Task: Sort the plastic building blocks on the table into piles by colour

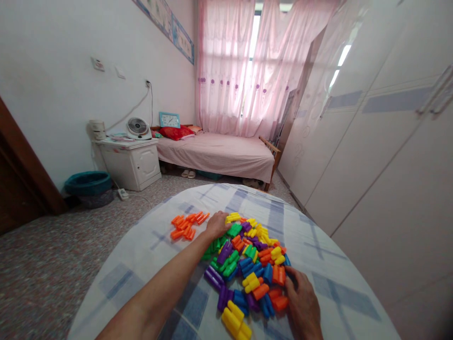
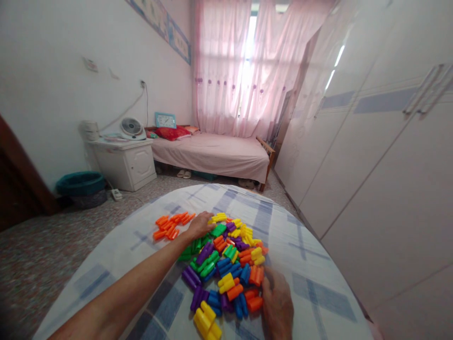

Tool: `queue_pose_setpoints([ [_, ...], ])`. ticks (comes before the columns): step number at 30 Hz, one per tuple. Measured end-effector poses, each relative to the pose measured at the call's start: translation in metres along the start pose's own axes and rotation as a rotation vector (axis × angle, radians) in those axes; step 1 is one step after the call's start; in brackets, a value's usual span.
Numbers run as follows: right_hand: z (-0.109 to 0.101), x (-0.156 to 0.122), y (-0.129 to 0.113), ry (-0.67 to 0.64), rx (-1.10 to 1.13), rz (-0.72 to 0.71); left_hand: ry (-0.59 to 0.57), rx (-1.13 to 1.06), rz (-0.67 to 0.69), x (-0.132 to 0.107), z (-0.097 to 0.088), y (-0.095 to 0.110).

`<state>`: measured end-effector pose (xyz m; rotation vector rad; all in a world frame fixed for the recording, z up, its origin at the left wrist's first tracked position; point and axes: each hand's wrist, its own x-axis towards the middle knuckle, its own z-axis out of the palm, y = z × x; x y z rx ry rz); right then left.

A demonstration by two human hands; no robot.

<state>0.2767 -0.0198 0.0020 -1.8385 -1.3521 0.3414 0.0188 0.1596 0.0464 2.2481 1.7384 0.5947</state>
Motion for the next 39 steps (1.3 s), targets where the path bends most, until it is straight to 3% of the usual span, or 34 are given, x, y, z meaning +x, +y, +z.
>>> queue_pose_setpoints([
  [5, 0.001, 0.000, 0.000, 0.017, 0.005, -0.012, -0.010, -0.091, -0.100, 0.004, 0.010, 0.003],
  [14, 0.001, 0.000, -0.001, -0.004, 0.009, 0.006, 0.047, -0.631, -0.244, -0.006, -0.010, 0.014],
  [21, 0.001, 0.000, -0.002, -0.011, -0.022, 0.023, 0.126, -1.007, -0.150, -0.041, -0.017, 0.051],
  [25, 0.000, -0.001, -0.003, 0.003, -0.028, 0.001, -0.022, -1.216, 0.002, -0.066, -0.014, 0.080],
  [28, -0.004, -0.001, -0.007, -0.015, -0.054, -0.007, -0.104, -1.097, 0.115, -0.087, -0.005, 0.100],
  [32, -0.008, -0.002, -0.014, -0.073, -0.069, -0.023, -0.011, -0.878, 0.198, -0.107, -0.002, 0.103],
  [36, -0.009, -0.003, -0.016, -0.059, -0.053, 0.006, 0.234, -0.655, 0.182, -0.114, -0.016, 0.066],
  [39, -0.007, -0.003, -0.012, -0.046, -0.047, 0.012, 0.329, -0.403, 0.126, -0.118, -0.023, 0.026],
])
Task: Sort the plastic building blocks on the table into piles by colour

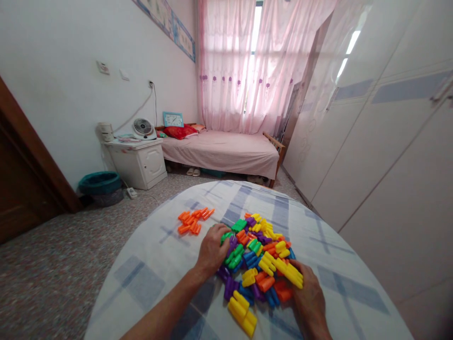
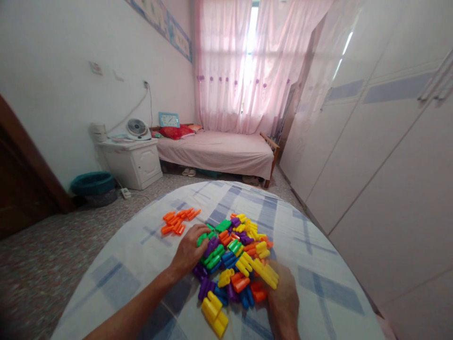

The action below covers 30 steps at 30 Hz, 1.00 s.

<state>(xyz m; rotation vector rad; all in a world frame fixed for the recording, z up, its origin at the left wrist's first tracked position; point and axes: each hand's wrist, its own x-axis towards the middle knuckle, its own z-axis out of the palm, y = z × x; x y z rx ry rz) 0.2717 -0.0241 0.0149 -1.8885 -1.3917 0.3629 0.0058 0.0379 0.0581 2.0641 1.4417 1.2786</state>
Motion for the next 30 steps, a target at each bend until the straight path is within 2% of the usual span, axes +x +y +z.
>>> queue_pose_setpoints([
  [4, 0.001, 0.000, 0.002, -0.009, -0.016, 0.006, -0.050, 0.232, -0.017, -0.014, -0.012, -0.038],
  [8, 0.001, -0.001, 0.001, 0.002, -0.036, 0.007, -0.076, 0.287, -0.021, -0.022, -0.007, -0.054],
  [30, 0.000, 0.000, 0.001, 0.017, 0.003, -0.005, -0.013, 0.378, -0.061, -0.023, -0.004, -0.050],
])
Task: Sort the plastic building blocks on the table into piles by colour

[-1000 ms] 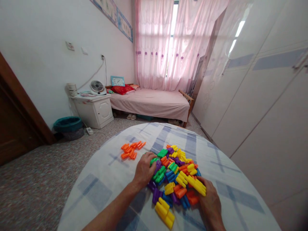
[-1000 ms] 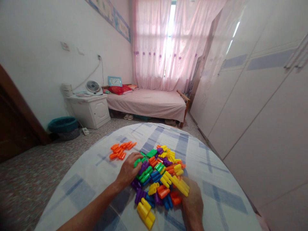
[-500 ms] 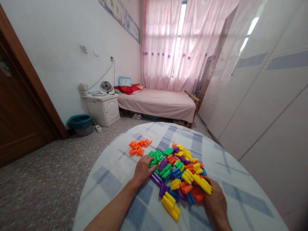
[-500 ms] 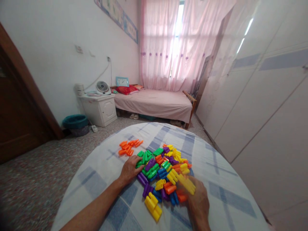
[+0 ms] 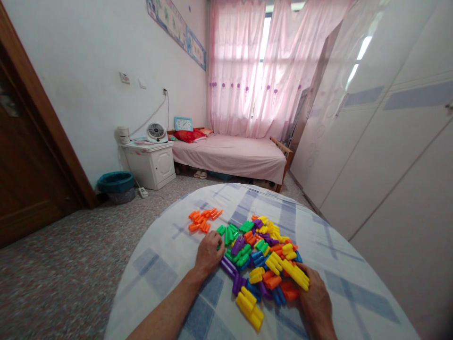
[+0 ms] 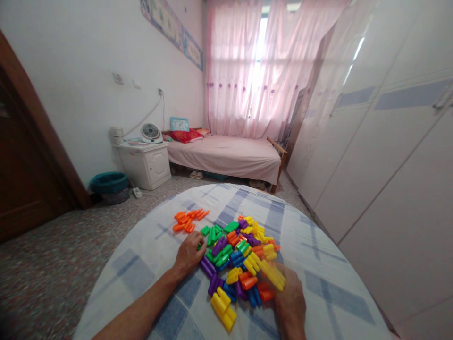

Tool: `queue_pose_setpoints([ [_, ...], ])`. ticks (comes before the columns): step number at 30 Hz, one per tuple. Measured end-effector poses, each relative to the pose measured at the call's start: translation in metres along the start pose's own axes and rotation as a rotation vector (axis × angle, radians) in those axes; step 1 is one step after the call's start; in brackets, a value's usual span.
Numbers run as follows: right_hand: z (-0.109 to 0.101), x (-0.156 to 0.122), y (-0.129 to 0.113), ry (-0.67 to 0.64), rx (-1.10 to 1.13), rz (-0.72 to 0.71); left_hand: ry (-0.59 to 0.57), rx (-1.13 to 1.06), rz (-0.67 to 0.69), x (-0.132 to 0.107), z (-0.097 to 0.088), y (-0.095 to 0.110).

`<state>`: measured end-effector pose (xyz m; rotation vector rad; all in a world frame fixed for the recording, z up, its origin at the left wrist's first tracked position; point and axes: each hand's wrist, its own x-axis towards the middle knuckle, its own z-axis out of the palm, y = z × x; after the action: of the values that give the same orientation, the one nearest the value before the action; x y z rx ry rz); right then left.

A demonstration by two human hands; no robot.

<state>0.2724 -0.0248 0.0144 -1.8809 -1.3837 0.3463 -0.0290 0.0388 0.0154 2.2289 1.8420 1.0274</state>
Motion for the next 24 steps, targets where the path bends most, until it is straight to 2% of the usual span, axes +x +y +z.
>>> queue_pose_setpoints([
  [9, 0.001, 0.001, 0.004, -0.015, 0.012, -0.006, -0.062, 0.185, 0.011, -0.002, -0.003, 0.004],
  [14, 0.006, 0.002, 0.016, 0.001, 0.030, -0.034, -0.178, 0.174, 0.056, -0.013, -0.025, 0.003],
  [16, 0.007, 0.002, 0.016, 0.001, 0.030, -0.036, -0.186, 0.110, 0.052, -0.015, -0.037, -0.008],
  [19, 0.006, 0.001, 0.012, 0.004, 0.035, -0.020, -0.007, 0.038, 0.014, -0.007, -0.049, -0.035],
  [21, 0.005, -0.001, 0.008, 0.010, 0.038, -0.014, 0.123, 0.038, -0.062, 0.006, -0.051, -0.057],
  [24, 0.004, -0.002, 0.006, 0.014, 0.042, -0.018, 0.142, 0.029, -0.219, 0.030, -0.040, -0.084],
])
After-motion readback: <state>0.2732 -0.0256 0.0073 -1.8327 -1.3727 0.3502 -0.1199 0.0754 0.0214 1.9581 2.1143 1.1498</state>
